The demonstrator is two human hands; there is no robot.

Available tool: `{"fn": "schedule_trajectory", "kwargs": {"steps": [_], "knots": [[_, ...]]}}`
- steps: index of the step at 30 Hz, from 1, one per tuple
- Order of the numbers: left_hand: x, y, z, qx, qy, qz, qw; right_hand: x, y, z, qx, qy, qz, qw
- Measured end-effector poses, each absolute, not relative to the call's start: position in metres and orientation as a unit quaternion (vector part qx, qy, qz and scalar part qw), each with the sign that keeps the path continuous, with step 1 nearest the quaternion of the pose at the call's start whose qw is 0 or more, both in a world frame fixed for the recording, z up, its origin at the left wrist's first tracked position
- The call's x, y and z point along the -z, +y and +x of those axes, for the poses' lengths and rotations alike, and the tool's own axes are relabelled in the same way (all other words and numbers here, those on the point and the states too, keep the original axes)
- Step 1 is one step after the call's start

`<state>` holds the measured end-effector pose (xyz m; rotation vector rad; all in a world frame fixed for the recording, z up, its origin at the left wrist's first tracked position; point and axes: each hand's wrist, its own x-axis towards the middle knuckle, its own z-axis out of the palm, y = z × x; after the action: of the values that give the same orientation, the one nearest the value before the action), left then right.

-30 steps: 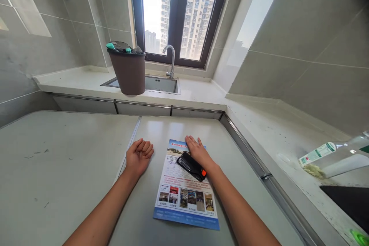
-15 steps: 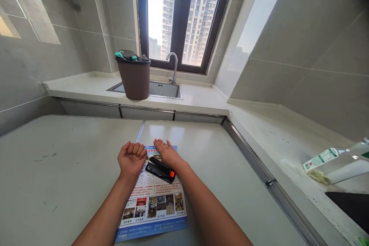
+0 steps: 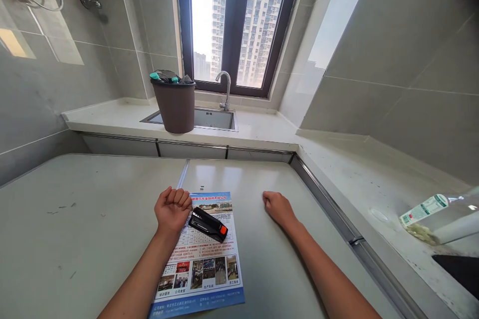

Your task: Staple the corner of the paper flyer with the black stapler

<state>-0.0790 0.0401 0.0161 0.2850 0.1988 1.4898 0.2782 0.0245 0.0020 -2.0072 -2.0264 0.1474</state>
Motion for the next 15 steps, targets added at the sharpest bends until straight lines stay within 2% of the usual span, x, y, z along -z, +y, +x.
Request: {"fn": "schedule_trajectory", "kwargs": {"steps": [5,15], "knots": [[-0.018,0.038,-0.076,-0.67,0.105,0.134,0.722,0.005,0.012,0.337,-0.025,-0.635,-0.758,0.147],[-0.017,0.037,-0.075,-0.675,0.134,0.143,0.711,0.012,0.015,0.339,-0.02,-0.632,-0.76,0.15]]}}
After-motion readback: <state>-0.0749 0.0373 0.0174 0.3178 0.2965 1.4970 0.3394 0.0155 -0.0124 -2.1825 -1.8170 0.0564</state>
